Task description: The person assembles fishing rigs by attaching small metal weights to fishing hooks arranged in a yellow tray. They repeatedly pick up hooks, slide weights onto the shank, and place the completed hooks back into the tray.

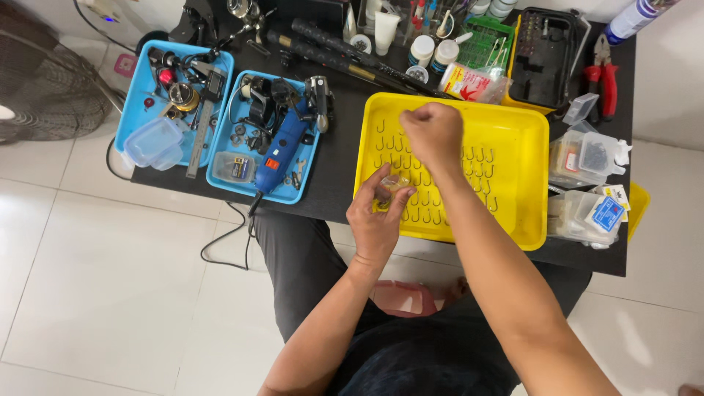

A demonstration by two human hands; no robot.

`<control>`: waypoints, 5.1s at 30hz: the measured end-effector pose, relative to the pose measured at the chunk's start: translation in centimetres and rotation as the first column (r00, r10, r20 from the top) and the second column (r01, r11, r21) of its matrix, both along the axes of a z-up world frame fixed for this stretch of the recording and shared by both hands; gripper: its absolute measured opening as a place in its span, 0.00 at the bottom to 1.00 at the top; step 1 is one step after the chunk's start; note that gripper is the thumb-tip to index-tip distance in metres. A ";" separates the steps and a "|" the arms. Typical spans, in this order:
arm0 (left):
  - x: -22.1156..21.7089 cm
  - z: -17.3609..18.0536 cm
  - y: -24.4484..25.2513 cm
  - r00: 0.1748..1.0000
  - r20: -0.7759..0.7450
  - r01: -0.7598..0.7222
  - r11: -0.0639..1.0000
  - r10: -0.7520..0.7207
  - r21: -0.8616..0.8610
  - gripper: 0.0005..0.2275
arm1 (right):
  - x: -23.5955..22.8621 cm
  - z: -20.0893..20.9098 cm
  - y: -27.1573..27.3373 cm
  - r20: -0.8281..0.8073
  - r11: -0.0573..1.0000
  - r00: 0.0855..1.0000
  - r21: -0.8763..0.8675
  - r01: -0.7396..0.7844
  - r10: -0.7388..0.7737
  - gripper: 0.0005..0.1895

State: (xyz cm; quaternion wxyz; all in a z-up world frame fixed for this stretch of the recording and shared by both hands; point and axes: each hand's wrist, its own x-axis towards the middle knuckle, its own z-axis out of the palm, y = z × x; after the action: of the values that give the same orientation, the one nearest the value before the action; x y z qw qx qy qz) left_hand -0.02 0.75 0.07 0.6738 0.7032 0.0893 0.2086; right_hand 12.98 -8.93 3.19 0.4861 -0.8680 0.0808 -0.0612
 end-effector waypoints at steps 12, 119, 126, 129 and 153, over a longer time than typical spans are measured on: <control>0.5 -1.8 -3.7 0.993 0.105 0.031 0.986 -0.049 0.161 0.22 | -9.9 5.4 -2.5 0.244 0.990 0.968 0.142 0.013 -0.048 0.09; 0.6 2.9 -3.4 0.816 0.241 0.565 0.813 -0.526 -0.141 0.18 | -12.6 10.0 -10.8 0.205 0.933 0.910 -0.063 -0.355 0.360 0.04; 1.1 6.0 -3.5 0.903 0.113 0.430 0.866 -0.415 -0.257 0.07 | -12.3 8.2 -11.4 0.222 0.916 0.929 0.210 -0.343 0.297 0.09; 1.2 6.8 -3.6 0.911 0.110 0.411 0.845 -0.399 -0.342 0.07 | -12.0 7.3 -11.5 0.223 0.878 0.936 0.341 -0.337 0.273 0.10; 0.6 7.2 -4.3 0.886 0.084 0.463 0.859 -0.456 -0.220 0.08 | -12.6 5.9 -11.7 0.304 0.928 0.925 0.222 -0.301 0.227 0.02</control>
State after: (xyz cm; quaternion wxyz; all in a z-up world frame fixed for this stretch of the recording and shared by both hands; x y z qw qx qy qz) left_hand 0.54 -3.59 7.29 0.7833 0.6167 -0.0668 0.0402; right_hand 0.34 -20.60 9.10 0.6076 -0.7814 -0.0984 -0.1024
